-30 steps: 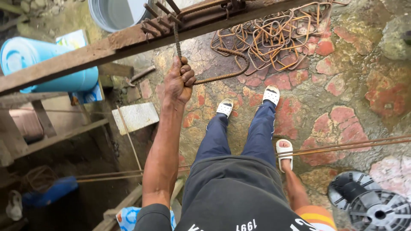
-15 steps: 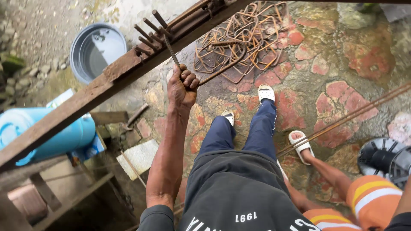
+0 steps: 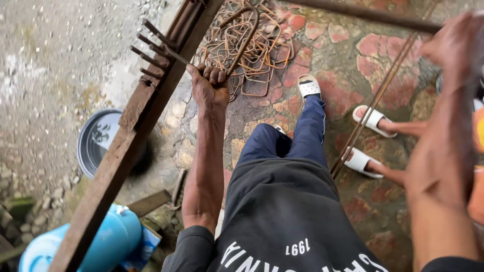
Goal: Bend metal rebar into square stirrups using a manual bending jig and a lever pipe.
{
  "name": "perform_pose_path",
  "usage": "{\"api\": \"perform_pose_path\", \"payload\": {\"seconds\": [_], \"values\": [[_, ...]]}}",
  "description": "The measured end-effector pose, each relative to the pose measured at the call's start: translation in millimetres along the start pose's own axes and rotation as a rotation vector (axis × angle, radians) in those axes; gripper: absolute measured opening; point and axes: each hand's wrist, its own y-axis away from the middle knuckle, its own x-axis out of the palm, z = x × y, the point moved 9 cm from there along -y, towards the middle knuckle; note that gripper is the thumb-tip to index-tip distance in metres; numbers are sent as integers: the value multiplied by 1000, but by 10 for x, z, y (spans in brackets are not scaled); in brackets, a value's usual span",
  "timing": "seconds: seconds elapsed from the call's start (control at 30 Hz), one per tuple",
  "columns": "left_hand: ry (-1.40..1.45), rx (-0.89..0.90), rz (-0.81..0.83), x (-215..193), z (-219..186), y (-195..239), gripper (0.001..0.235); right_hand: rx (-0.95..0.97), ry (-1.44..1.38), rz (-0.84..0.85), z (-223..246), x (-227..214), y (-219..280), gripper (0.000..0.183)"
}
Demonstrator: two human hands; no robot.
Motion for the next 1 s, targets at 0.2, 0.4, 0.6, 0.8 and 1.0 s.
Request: {"api": "perform_pose_path", "payload": {"seconds": [0.2,0.4,0.6,0.8,1.0], "values": [[38,-81,62,47,59,-79,41,301,-22,7,1011,-855,2503,34],[-50,-132,97,106,-65,120,48,292,18,37,853,-1057,2501,33],[-88,-142,85,187,-116,211,45,156,49,-28,798,-1383,2376,30],[-298,-72,21,151,-129,287,40,240,-358,255,700,-975,2187,36],[-387,-35,-8,66,-121,278,41,174,-306,443,718,-317,2082,45]]}}
